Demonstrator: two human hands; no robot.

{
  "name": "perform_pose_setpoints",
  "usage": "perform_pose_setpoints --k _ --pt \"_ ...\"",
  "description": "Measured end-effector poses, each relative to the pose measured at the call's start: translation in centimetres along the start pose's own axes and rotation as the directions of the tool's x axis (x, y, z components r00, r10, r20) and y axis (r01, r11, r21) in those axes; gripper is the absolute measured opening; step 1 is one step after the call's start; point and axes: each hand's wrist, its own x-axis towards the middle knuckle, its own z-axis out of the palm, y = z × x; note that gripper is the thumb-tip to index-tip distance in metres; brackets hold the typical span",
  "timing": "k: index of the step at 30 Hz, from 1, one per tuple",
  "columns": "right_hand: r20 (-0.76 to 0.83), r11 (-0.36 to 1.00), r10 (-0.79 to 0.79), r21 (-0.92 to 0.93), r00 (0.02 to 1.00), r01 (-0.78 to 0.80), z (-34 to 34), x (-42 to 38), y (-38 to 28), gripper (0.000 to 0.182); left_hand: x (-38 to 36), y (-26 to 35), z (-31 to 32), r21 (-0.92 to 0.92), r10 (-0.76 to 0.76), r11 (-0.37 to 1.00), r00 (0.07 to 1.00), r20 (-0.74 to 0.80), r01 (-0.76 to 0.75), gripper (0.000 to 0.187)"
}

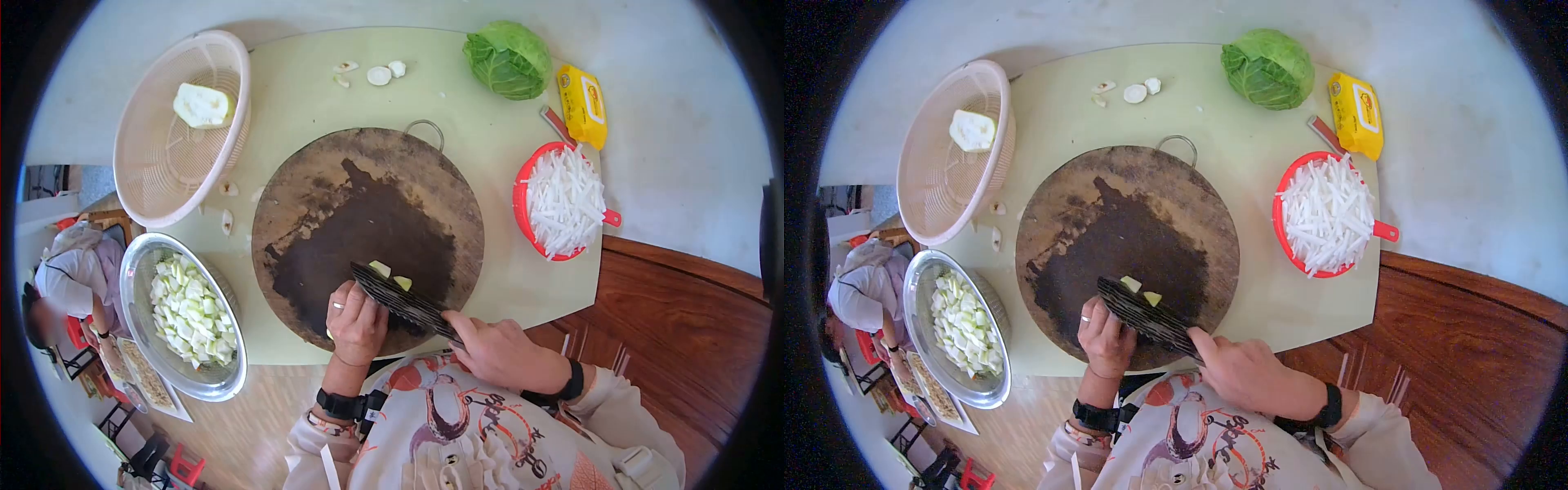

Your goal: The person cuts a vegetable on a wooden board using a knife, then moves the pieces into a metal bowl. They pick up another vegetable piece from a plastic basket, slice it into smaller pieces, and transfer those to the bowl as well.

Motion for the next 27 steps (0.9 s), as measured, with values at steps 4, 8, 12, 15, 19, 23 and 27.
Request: perform_pose_setpoints --k 4,8,12,15,19,23,27 --pt "-0.082 0.998 -0.018 0.055 0.996 0.022 1.8 2.5 0.3 0.044 -0.2 -0.2 0.0 0.014 -0.012 1.0 1.0 0.011 0.012 0.026" --pt "-0.117 0.996 0.008 0.092 0.993 0.003 1.6 3.1 0.3 0.04 0.2 0.3 -0.2 0.026 -0.032 0.999 0.999 -0.01 0.032 0.024" --pt "-0.104 0.992 0.001 0.122 0.995 0.012 0.5 1.3 0.7 0.039 0.1 0.5 -0.5 0.024 -0.045 0.999 0.999 -0.014 0.045 0.025" --pt "-0.036 0.998 -0.02 0.061 0.999 0.022 -0.6 -0.6 0.2 0.04 -0.3 0.3 -0.7 0.013 -0.045 0.999 0.999 0.009 0.045 0.028" --pt "-0.012 1.0 -0.019 0.016 1.0 0.019 -0.9 -1.9 -0.1 0.04 -0.4 0.1 -0.6 -0.006 -0.026 1.0 0.999 0.027 0.026 0.032" --pt "-0.034 0.999 -0.033 0.01 0.999 0.033 -0.6 -2.2 -0.2 0.042 -0.3 0.1 -0.5 -0.001 -0.021 1.0 0.999 0.026 0.021 0.032" --pt "-0.042 0.999 -0.025 0.046 0.999 0.027 -0.4 -2.0 -0.2 0.042 -0.5 -0.1 -0.5 0.003 -0.017 1.0 1.0 0.019 0.017 0.032"
